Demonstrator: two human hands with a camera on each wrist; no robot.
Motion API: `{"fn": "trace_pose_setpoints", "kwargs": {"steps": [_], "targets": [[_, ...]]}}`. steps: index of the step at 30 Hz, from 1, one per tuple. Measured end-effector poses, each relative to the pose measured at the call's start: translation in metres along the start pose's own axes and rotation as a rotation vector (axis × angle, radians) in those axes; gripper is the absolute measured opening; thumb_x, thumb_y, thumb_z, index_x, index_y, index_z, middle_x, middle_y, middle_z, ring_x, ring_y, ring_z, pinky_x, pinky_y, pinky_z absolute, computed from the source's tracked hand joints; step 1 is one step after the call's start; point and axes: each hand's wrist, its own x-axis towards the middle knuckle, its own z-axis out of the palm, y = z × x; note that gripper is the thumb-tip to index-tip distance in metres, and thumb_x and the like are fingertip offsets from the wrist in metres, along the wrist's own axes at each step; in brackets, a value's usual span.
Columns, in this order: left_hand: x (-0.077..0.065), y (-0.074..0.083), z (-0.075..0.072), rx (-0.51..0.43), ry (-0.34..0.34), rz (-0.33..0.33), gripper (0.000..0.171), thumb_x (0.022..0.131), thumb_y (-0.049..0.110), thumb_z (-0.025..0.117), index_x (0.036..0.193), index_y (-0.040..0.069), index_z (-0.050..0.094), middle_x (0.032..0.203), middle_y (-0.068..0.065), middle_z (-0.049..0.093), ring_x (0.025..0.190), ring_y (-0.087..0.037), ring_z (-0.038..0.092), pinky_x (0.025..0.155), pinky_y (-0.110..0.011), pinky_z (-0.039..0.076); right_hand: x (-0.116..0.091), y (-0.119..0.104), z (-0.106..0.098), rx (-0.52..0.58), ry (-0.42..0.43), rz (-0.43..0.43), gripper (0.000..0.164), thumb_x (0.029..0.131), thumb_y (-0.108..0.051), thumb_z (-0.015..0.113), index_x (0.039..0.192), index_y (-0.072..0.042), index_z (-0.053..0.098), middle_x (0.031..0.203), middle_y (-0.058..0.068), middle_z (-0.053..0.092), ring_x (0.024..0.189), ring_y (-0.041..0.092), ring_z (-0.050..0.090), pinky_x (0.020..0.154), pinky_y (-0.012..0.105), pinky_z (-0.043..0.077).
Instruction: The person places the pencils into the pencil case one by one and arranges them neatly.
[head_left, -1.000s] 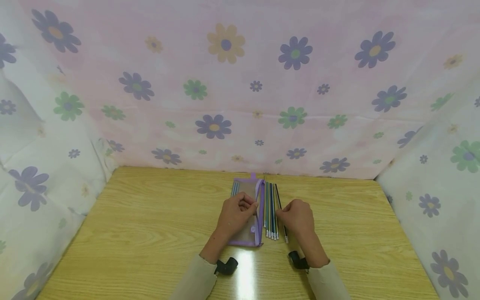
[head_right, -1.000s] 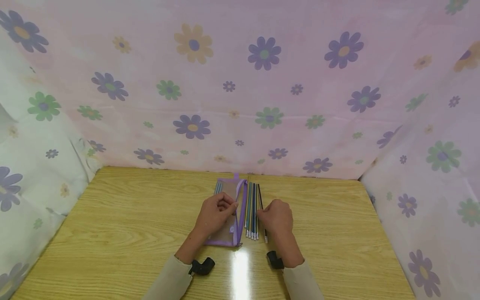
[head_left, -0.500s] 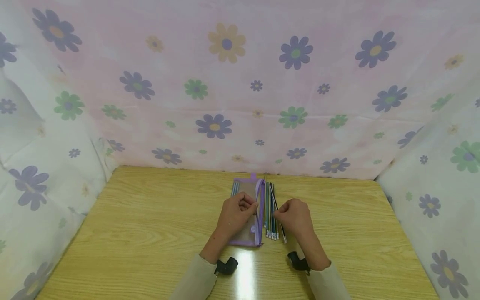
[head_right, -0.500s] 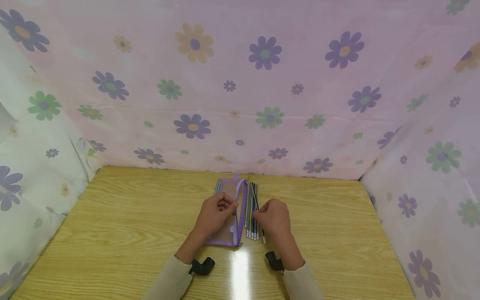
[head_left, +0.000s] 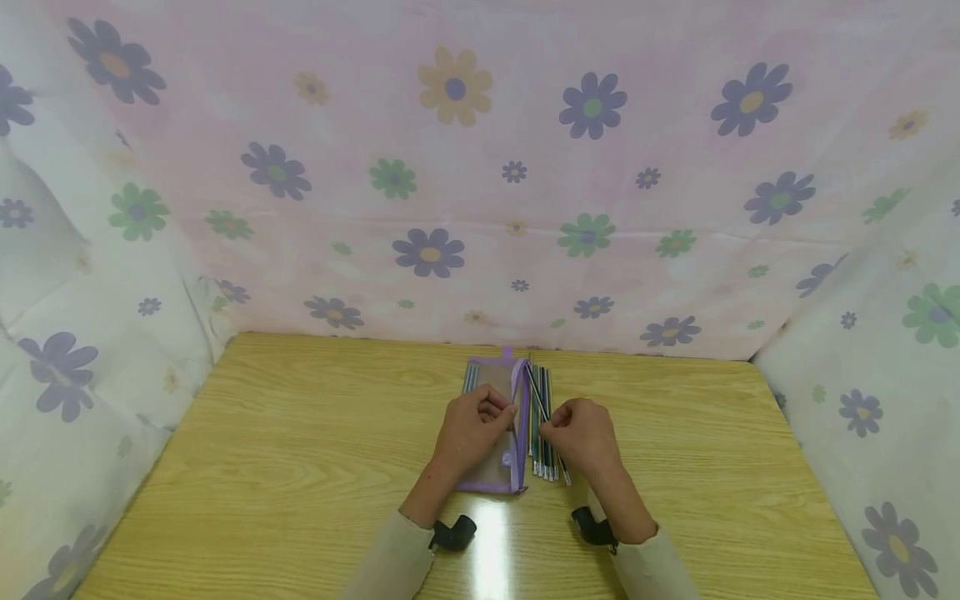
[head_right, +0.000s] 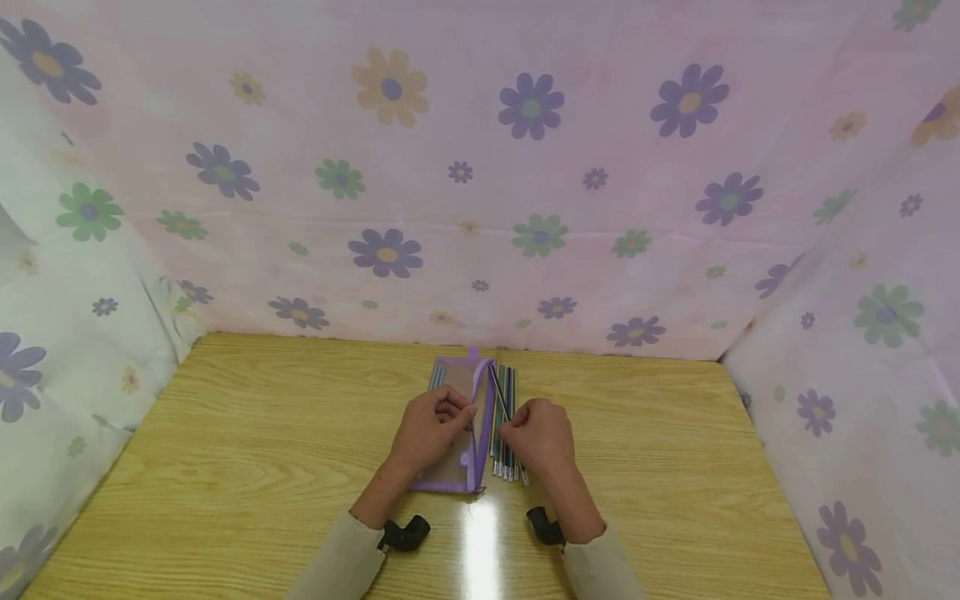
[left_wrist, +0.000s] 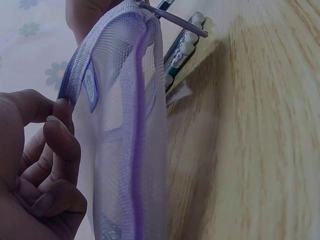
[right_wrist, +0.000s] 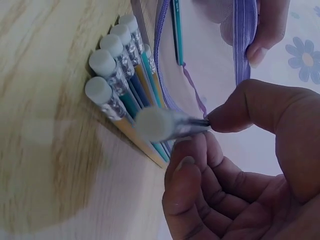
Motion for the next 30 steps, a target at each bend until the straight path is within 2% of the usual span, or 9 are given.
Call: {"fn": "trace_pose_setpoints", "kwargs": {"steps": [9,13,20,26,30], "targets": [[0.0,-0.001,0.001,-0.001,0.0,-0.004,0.009,0.098,0.015,0.077,0.093,0.011,0.071,0.075,0.004,0.074,0.066,-0.011,0.07,0.058,-0.021,0.052,0.001,0.0,0.005,0.071,0.014,-0.002,0.006,0.081,-0.01,0.074,0.078,-0.005,0.075,0.07,0.002,0.069,0.061,0.015,0.061,0.054,0.029,0.05],[0.0,-0.001,0.001,-0.006,-0.002,-0.004,0.009,0.099,0.014,0.077,0.093,0.011,0.07,0.075,0.004,0.074,0.066,-0.012,0.07,0.058,-0.022,0.052,0.001,-0.001,0.01,0.16,-0.013,0.03,0.008,0.082,-0.011,0.073,0.08,-0.004,0.077,0.069,0.003,0.069,0.059,0.015,0.062,0.053,0.03,0.051],[0.0,0.0,0.002,-0.006,-0.002,-0.003,0.008,0.098,0.013,0.076,0.093,0.01,0.07,0.075,0.003,0.074,0.066,-0.009,0.068,0.058,-0.021,0.052,0.001,-0.006,0.015,0.405,-0.075,0.143,0.011,0.086,-0.008,0.072,0.086,0.002,0.076,0.068,0.008,0.069,0.057,0.017,0.064,0.055,0.032,0.056],[0.0,0.0,0.001,-0.001,-0.001,0.002,0.009,0.098,0.013,0.076,0.093,0.01,0.07,0.075,0.004,0.074,0.065,-0.008,0.068,0.058,-0.022,0.052,0.002,-0.008,0.019,0.489,-0.069,0.179,0.012,0.086,-0.006,0.071,0.089,0.005,0.074,0.068,0.009,0.069,0.057,0.018,0.064,0.055,0.032,0.058],[-0.001,0.0,0.001,0.0,0.002,0.004,0.009,0.099,0.013,0.076,0.093,0.011,0.07,0.075,0.004,0.074,0.066,-0.01,0.068,0.058,-0.022,0.052,0.002,-0.007,0.022,0.51,-0.066,0.164,0.014,0.087,-0.005,0.07,0.091,0.007,0.074,0.07,0.011,0.07,0.056,0.018,0.064,0.054,0.032,0.058]]}}
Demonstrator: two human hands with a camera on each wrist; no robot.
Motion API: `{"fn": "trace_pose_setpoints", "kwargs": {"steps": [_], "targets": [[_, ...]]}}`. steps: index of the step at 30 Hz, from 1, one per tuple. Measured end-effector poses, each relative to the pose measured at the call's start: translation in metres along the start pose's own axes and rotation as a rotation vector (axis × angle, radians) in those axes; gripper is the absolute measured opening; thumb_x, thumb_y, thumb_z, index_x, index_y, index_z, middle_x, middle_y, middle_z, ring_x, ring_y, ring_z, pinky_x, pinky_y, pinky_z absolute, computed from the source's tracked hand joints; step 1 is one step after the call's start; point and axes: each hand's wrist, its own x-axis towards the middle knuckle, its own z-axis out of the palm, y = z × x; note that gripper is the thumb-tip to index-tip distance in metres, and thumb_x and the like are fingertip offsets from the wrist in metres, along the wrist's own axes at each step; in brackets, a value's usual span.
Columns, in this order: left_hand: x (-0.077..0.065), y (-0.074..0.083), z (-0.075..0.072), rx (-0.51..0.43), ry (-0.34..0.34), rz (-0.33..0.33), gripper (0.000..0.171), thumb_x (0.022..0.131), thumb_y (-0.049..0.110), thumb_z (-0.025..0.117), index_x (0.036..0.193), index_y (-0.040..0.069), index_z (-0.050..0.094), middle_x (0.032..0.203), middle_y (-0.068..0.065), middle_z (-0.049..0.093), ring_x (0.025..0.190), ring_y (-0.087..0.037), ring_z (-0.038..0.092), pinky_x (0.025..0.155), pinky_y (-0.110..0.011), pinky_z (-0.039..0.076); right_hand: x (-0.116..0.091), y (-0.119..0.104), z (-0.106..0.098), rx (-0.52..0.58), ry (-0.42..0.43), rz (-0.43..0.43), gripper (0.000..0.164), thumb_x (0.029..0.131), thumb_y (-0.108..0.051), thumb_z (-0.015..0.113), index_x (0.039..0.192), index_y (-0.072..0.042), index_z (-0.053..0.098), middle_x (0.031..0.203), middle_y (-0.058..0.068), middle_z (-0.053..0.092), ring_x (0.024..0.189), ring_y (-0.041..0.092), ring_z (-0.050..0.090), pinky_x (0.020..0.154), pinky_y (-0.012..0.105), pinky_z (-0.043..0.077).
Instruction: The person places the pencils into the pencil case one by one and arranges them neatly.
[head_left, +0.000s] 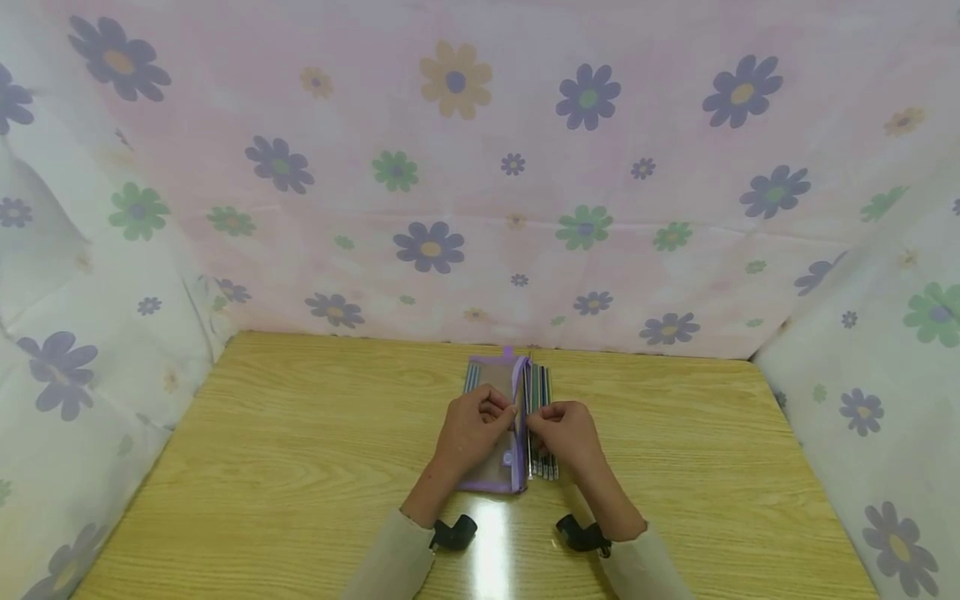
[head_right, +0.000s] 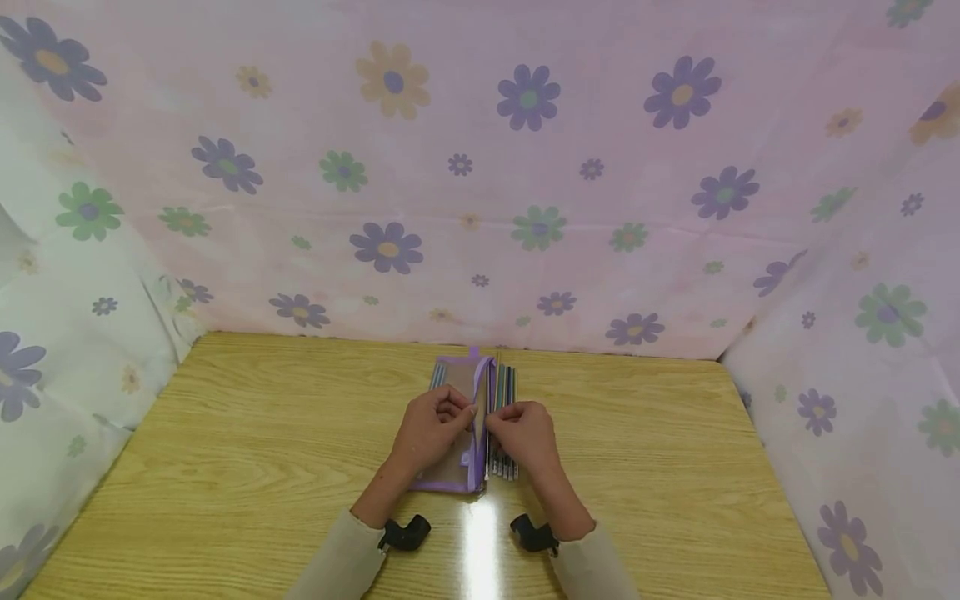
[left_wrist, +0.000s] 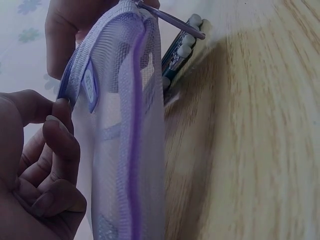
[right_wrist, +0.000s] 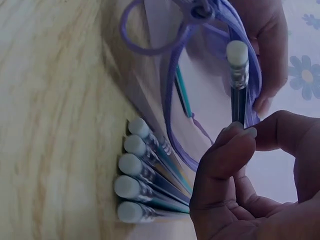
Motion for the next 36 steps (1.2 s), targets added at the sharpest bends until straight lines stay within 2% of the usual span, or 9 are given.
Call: {"fn": "trace_pose_setpoints", "kwargs": {"steps": [11,23,30,36], "targets": [[0.001,0.002,-0.001,-0.001,-0.007,-0.025,0.008,0.1,0.014,0.075,0.094,0.011,0.07,0.076,0.004,0.075,0.067,-0.011,0.069,0.059,-0.022,0.052,-0.001,-0.002,0.005,0.029,-0.019,-0.013,0.012,0.089,-0.004,0.069,0.09,0.007,0.074,0.069,0.01,0.071,0.056,0.016,0.063,0.052,0.027,0.055],[0.004,0.005,-0.003,0.01,-0.011,-0.033,0.007,0.1,0.016,0.075,0.095,0.012,0.071,0.077,0.005,0.075,0.067,-0.008,0.069,0.063,-0.024,0.055,-0.001,-0.006,0.003,-0.008,-0.025,-0.01,0.012,0.092,-0.005,0.07,0.096,0.006,0.074,0.075,0.013,0.071,0.061,0.02,0.067,0.056,0.032,0.058],[0.005,0.007,-0.004,0.005,-0.013,-0.036,0.007,0.1,0.015,0.075,0.095,0.012,0.071,0.076,0.005,0.075,0.067,-0.008,0.069,0.063,-0.024,0.055,0.003,-0.005,-0.002,-0.067,0.006,-0.048,0.012,0.091,-0.007,0.071,0.098,0.002,0.073,0.079,0.011,0.069,0.062,0.021,0.067,0.057,0.036,0.06],[0.006,0.006,-0.004,0.0,-0.011,-0.036,0.009,0.099,0.016,0.076,0.094,0.012,0.071,0.075,0.005,0.075,0.066,-0.009,0.069,0.062,-0.023,0.055,0.005,-0.004,-0.011,-0.203,0.07,-0.126,0.01,0.088,-0.009,0.073,0.096,-0.002,0.075,0.083,0.008,0.071,0.068,0.016,0.065,0.059,0.029,0.056]]}}
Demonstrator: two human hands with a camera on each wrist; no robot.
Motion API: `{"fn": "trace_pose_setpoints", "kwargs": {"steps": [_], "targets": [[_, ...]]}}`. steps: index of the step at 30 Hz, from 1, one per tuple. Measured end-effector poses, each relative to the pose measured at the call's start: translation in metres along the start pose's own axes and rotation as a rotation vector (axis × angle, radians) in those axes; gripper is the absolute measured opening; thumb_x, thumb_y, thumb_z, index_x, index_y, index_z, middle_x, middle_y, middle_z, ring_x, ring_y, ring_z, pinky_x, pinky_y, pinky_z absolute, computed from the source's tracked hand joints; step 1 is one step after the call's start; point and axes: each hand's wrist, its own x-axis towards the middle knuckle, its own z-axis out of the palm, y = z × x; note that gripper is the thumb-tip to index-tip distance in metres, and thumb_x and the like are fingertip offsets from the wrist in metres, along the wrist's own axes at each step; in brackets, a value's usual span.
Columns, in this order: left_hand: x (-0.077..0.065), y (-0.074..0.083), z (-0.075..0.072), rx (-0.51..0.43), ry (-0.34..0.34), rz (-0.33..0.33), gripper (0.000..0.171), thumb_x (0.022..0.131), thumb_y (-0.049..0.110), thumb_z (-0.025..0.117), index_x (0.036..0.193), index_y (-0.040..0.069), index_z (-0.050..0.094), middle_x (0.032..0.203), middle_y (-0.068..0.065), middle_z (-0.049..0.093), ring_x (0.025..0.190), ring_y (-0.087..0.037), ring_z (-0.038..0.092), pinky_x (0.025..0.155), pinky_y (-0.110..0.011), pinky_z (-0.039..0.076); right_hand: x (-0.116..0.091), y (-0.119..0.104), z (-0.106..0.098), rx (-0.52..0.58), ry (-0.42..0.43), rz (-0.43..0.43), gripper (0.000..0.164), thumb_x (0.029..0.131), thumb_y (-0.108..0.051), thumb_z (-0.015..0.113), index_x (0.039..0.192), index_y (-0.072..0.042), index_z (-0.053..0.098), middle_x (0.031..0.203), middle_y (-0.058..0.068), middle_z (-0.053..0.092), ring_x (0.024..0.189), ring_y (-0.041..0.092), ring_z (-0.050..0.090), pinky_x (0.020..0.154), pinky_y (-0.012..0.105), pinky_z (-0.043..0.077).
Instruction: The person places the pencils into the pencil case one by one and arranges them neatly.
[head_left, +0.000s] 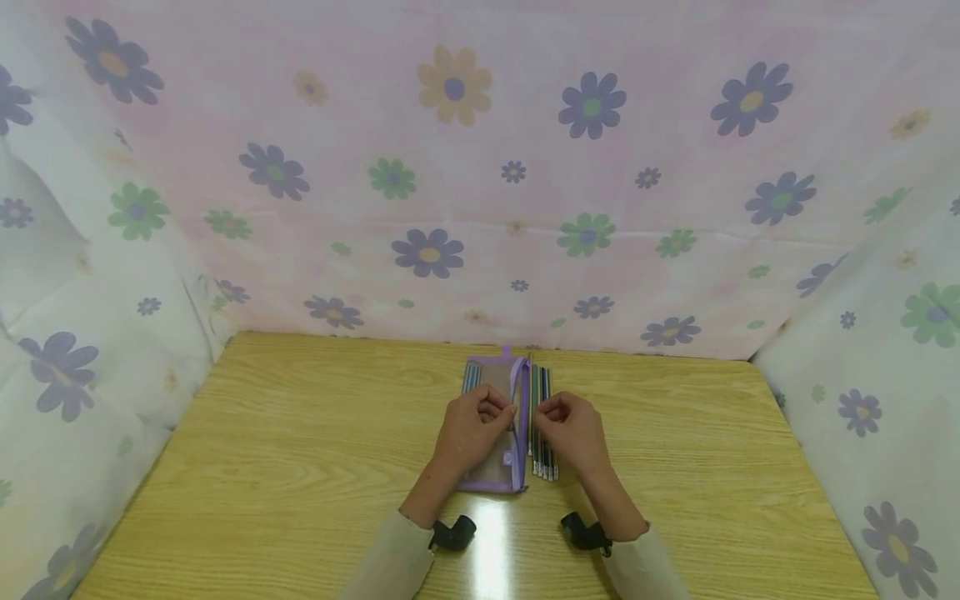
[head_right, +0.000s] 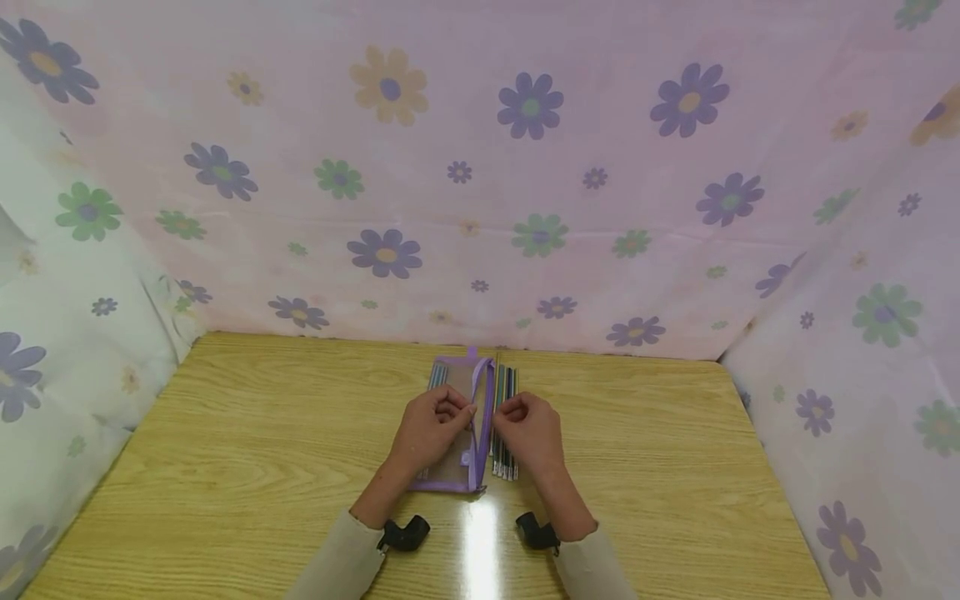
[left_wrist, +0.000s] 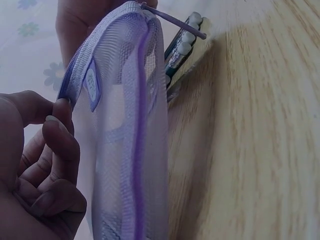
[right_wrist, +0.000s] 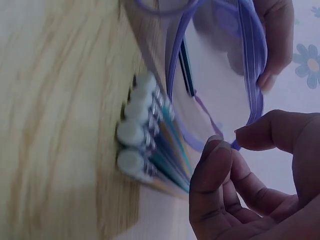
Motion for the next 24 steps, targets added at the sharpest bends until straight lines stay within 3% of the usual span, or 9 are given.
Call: {"fn": "trace_pose_setpoints", "kwargs": {"steps": [8,16,24], "targets": [[0.0,0.001,0.0,0.002,0.002,-0.005,0.009,0.099,0.016,0.076,0.093,0.011,0.071,0.075,0.005,0.074,0.066,-0.01,0.069,0.061,-0.023,0.054,0.003,0.002,-0.009,-0.136,0.056,-0.02,0.007,0.087,-0.01,0.074,0.092,-0.005,0.075,0.081,0.006,0.071,0.072,0.017,0.064,0.063,0.03,0.053],[-0.001,0.001,-0.001,0.002,0.001,0.0,0.009,0.099,0.015,0.076,0.093,0.011,0.07,0.075,0.005,0.075,0.066,-0.011,0.069,0.06,-0.022,0.053,0.006,0.006,-0.013,-0.236,0.094,-0.035,0.016,0.084,-0.01,0.073,0.098,-0.002,0.075,0.082,0.006,0.073,0.075,0.019,0.067,0.067,0.034,0.055],[-0.001,0.0,-0.001,-0.002,-0.005,0.007,0.009,0.1,0.014,0.075,0.094,0.011,0.07,0.076,0.004,0.075,0.066,-0.012,0.069,0.058,-0.022,0.051,0.006,0.013,-0.014,-0.296,0.085,-0.045,0.011,0.083,-0.009,0.074,0.091,-0.001,0.072,0.078,0.005,0.069,0.07,0.019,0.063,0.063,0.033,0.052]]}}
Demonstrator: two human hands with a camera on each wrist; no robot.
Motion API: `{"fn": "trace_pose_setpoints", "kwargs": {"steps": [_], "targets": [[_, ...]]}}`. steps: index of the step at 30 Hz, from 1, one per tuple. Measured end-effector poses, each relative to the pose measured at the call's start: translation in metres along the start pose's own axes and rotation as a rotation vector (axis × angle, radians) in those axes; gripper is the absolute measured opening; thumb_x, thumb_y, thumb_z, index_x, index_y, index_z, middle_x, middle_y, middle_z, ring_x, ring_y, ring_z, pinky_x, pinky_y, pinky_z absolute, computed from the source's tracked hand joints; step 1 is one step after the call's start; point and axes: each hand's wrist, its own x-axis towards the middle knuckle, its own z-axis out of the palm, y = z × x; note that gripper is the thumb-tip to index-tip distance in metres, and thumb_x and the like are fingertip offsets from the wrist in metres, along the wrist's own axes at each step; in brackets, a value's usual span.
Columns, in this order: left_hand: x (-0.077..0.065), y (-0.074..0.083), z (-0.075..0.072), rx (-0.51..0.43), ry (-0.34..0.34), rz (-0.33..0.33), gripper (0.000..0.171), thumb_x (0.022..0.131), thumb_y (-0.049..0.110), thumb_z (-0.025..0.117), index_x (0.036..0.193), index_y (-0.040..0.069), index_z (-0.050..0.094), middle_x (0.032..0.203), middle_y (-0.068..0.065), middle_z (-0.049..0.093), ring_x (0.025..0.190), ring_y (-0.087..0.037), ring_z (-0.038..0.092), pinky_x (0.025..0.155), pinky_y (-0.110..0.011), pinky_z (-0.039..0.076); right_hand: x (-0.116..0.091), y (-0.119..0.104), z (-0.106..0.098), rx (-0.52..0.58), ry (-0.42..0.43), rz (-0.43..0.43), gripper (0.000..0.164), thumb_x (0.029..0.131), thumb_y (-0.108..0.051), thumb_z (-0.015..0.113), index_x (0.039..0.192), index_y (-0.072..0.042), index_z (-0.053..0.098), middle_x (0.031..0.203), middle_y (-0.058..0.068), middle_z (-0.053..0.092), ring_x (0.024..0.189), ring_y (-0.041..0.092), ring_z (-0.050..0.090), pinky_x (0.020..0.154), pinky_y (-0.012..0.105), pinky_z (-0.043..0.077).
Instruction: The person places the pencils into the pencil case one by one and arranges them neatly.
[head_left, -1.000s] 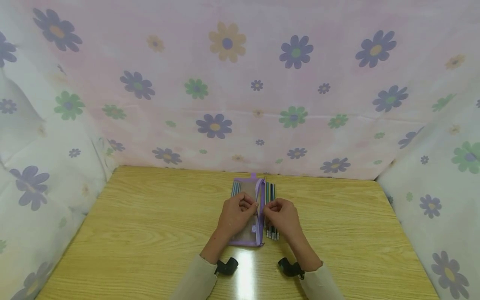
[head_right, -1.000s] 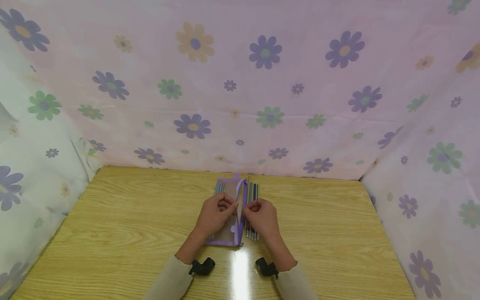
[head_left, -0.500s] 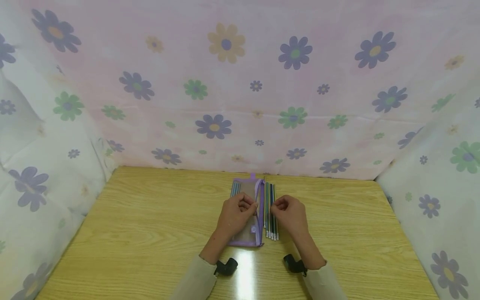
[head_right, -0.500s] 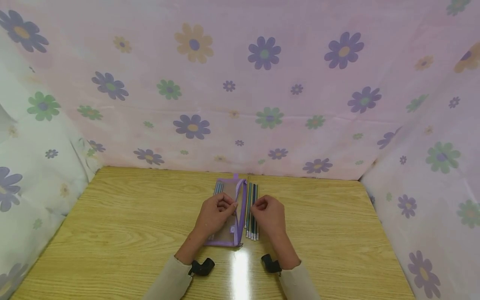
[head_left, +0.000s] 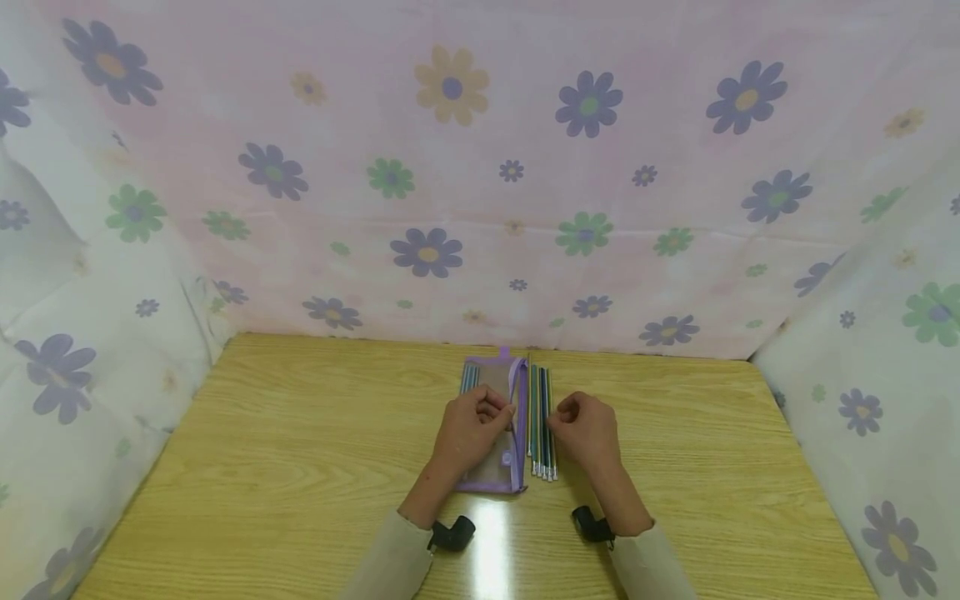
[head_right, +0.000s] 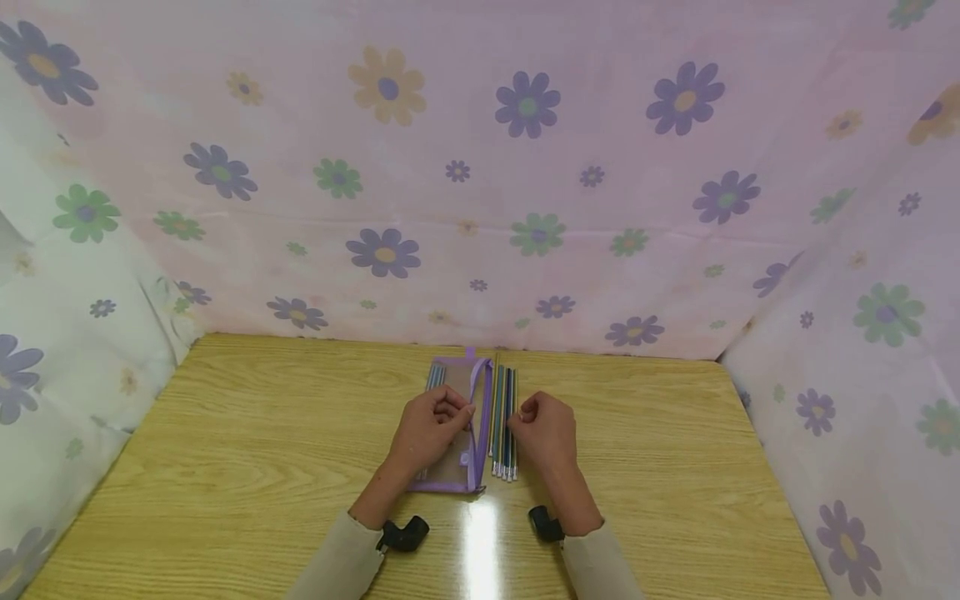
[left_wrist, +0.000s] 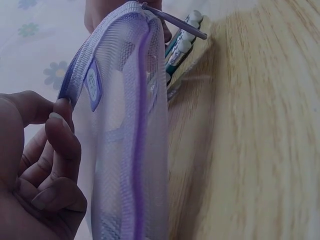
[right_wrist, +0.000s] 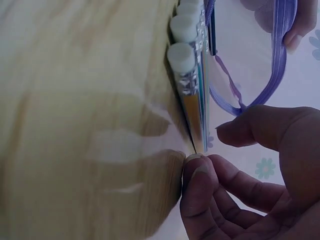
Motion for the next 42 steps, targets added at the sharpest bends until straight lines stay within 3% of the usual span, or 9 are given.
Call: {"fn": "trace_pose_setpoints", "kwargs": {"steps": [13,19,28,42], "targets": [[0.0007,-0.0008,-0.0005,-0.018,-0.007,0.004,0.009,0.1,0.014,0.075,0.094,0.01,0.07,0.076,0.004,0.075,0.064,-0.011,0.068,0.056,-0.022,0.051,0.0028,0.0038,0.0035,-0.064,-0.033,0.03,0.014,0.085,-0.014,0.08,0.086,-0.003,0.072,0.076,0.005,0.069,0.067,0.018,0.062,0.061,0.033,0.052],[0.0004,-0.0015,-0.0008,-0.023,-0.012,0.003,0.008,0.101,0.014,0.075,0.094,0.011,0.07,0.076,0.003,0.075,0.064,-0.013,0.068,0.056,-0.023,0.051,0.0015,0.0027,0.0029,-0.096,-0.033,0.024,0.011,0.082,-0.01,0.079,0.075,-0.004,0.073,0.071,0.005,0.069,0.062,0.019,0.062,0.057,0.034,0.052],[0.0007,-0.0021,-0.0005,-0.014,-0.005,0.008,0.009,0.101,0.015,0.075,0.094,0.011,0.07,0.076,0.004,0.075,0.065,-0.013,0.069,0.056,-0.023,0.052,-0.0027,-0.0009,-0.0001,-0.11,-0.052,0.044,0.029,0.08,-0.01,0.078,0.053,-0.01,0.068,0.05,-0.004,0.058,0.047,0.013,0.051,0.045,0.028,0.041],[-0.0004,-0.002,-0.0013,-0.01,-0.007,-0.002,0.01,0.101,0.018,0.075,0.095,0.011,0.07,0.076,0.003,0.075,0.065,-0.012,0.068,0.056,-0.023,0.052,-0.0028,0.0021,0.0012,-0.164,-0.062,0.081,0.04,0.08,-0.016,0.078,0.044,-0.013,0.059,0.042,-0.008,0.045,0.042,0.009,0.04,0.041,0.025,0.03]]}}
